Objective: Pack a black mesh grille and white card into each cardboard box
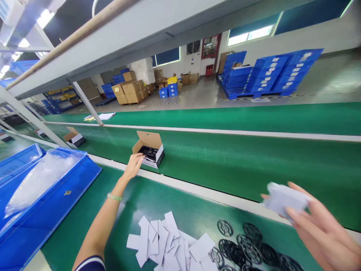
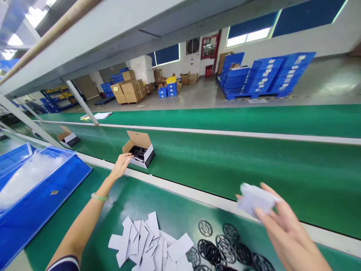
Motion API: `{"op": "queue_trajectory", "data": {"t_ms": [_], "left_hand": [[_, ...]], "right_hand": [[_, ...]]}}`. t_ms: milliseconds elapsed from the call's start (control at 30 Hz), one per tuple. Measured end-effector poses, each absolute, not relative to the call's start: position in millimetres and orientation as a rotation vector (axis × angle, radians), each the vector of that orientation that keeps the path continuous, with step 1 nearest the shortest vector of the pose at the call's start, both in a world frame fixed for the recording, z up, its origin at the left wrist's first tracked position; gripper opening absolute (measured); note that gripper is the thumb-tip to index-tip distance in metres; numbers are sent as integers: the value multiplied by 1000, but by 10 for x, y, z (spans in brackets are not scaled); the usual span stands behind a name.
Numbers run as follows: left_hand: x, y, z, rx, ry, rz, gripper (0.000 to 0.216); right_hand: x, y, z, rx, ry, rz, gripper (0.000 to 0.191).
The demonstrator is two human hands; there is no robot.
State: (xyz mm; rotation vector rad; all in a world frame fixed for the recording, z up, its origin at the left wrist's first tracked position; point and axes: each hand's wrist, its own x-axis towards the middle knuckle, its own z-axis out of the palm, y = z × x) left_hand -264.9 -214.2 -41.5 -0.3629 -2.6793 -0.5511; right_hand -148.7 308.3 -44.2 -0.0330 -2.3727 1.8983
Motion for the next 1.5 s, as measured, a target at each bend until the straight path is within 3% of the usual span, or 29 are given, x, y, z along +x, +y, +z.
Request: {"op": "queue_trajectory", "data": {"t_ms": [67,167,267,333,433,633,833,1033,1300,1400,1500], "left_hand": [[-2359,-2241,-572,-361,-2659,-613,40],[-2007,-2364,-836,-350,-2690,-685,34],[-1827,-2407,-1012,-303,-2713,-696,30],[-1790,-2400,-1061,-270,-2712,-698,29],[-1797,-2383,-1079,-273,-2709,-690,27],[-1832,-2370,-1072,-273,-2719,-694,24],[-1834,-2348,-1051,-258,-2744,-704,26],[-1830,-2327,-996,-274,-2726,-774,26],[-1348,-1105,-346,-1311,-2969,-1082,41],[-1188,-753,-177,-1408,-2948,-1094,40],[-1094,-568,-108,-1342,-2934,-1099,35]], "right_hand": [[-1699,2754,-199,85,-2325,2053,70],[-2092,2084,72,573,-2363,2082,49],[-2560,1287,196,928,-2380,1933,24],[-2880,762,220,880,-2550,1640,12],[-3301,117,193,714,-2766,1249,16],[-3707,-454,-112,564,-2967,895,20],[-3685,-382,-276,743,-3012,497,19],[-3207,338,2,955,-2863,453,16],[-1738,1892,-160,1573,-2870,572,29],[-1388,2026,-380,1533,-2935,426,35],[-1237,1997,-489,1451,-2936,364,28]]}}
